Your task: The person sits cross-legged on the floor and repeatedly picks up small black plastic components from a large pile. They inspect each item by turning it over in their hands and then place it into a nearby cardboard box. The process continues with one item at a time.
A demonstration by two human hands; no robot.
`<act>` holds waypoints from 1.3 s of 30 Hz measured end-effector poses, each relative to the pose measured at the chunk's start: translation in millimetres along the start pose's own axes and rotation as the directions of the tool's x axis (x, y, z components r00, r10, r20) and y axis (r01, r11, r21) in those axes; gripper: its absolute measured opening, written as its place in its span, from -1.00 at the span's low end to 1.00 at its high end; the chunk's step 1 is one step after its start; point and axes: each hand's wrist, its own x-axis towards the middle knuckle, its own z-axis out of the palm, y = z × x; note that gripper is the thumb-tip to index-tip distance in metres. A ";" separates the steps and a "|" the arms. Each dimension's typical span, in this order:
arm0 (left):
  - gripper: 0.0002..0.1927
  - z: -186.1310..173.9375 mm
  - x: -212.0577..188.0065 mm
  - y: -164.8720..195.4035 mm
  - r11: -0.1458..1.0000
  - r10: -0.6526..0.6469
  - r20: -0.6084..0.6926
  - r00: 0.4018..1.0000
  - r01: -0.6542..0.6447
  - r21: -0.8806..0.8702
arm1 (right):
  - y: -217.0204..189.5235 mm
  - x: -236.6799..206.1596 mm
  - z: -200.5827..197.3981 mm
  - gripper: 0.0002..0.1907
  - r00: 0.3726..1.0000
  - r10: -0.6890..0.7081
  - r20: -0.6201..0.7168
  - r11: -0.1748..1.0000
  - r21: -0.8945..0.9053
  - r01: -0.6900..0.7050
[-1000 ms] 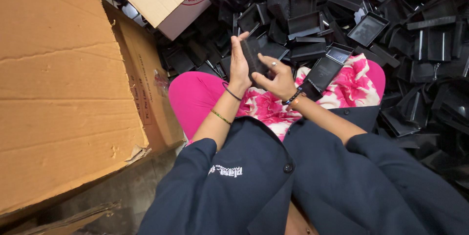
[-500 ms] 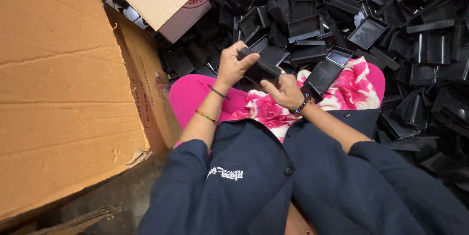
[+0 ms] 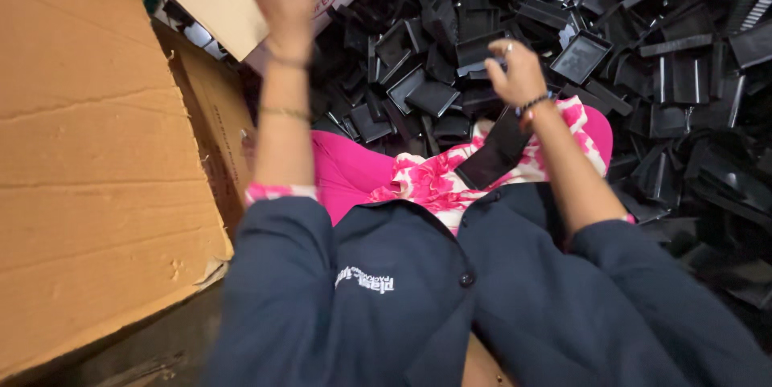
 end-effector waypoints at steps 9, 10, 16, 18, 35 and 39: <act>-0.38 30.0 -228.4 31.6 0.875 0.412 0.580 0.703 -0.128 -0.467 | 26.0 79.9 7.5 -0.35 0.855 0.212 0.473 0.908 -0.418 0.006; -0.34 31.2 -227.9 34.8 0.878 0.436 0.644 0.629 -0.141 -0.457 | 23.5 82.2 8.3 -0.36 0.837 0.241 0.492 0.896 -0.443 0.002; -0.04 47.0 -195.0 84.5 0.684 0.724 0.600 0.339 -0.459 -0.567 | 11.4 76.4 9.8 -0.53 0.828 0.269 0.492 0.795 -0.599 0.098; -0.05 55.2 -191.0 97.2 0.699 0.693 0.687 0.219 -0.437 -0.566 | 16.7 67.9 7.4 -0.63 0.852 0.218 0.477 0.775 -0.615 0.146; -0.18 48.6 -217.4 64.0 -0.631 -0.053 0.926 0.373 0.706 -0.320 | -57.0 -35.4 90.6 -0.47 0.990 -0.139 0.027 0.982 0.133 0.135; -0.16 40.6 -215.3 57.8 -0.539 -0.072 0.904 0.421 0.746 -0.391 | -69.2 -42.6 94.7 -0.41 0.994 -0.058 0.096 0.950 0.312 0.025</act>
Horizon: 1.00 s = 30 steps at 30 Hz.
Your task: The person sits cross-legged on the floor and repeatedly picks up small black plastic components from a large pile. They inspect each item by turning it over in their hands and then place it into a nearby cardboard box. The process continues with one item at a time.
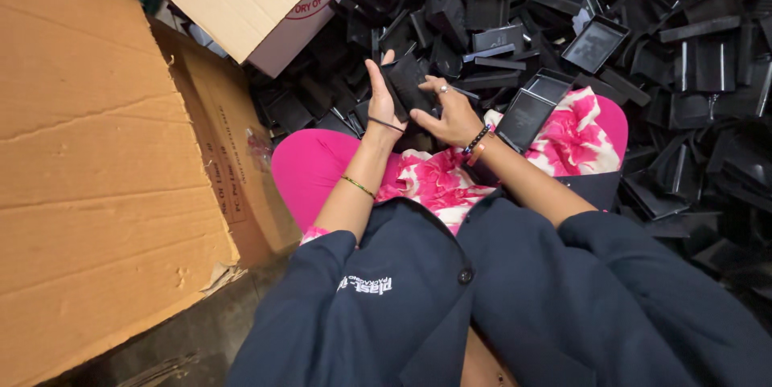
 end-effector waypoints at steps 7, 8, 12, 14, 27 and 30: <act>-0.18 6.2 -7.7 -7.8 0.998 0.025 0.070 0.997 -0.029 0.059 | -3.6 1.6 -9.4 -0.43 0.944 0.325 0.062 0.696 0.661 -0.283; -0.18 6.8 -7.3 -9.9 0.997 0.040 0.080 0.996 -0.045 0.063 | -3.1 1.6 -9.2 -0.44 0.945 0.320 0.068 0.702 0.653 -0.284; -0.23 7.1 -5.3 -16.5 0.983 0.101 0.056 0.993 -0.109 0.146 | -5.4 -2.1 -6.5 -0.45 0.932 0.348 0.107 0.710 0.619 -0.336; -0.27 7.3 -5.3 -18.7 0.975 0.120 0.039 0.992 -0.125 0.184 | -11.2 -6.0 -7.4 -0.43 0.924 0.370 0.099 0.764 0.533 -0.363; -0.40 1.6 -14.2 9.3 0.814 0.252 0.188 0.949 -0.313 0.490 | -55.2 -6.0 -32.9 -0.52 0.837 0.535 0.109 0.842 0.002 -0.539; -0.57 18.7 -43.7 32.0 0.605 0.223 0.376 0.899 -0.430 0.670 | -58.1 -15.5 -43.2 -0.57 0.842 0.479 0.248 0.711 0.453 -0.538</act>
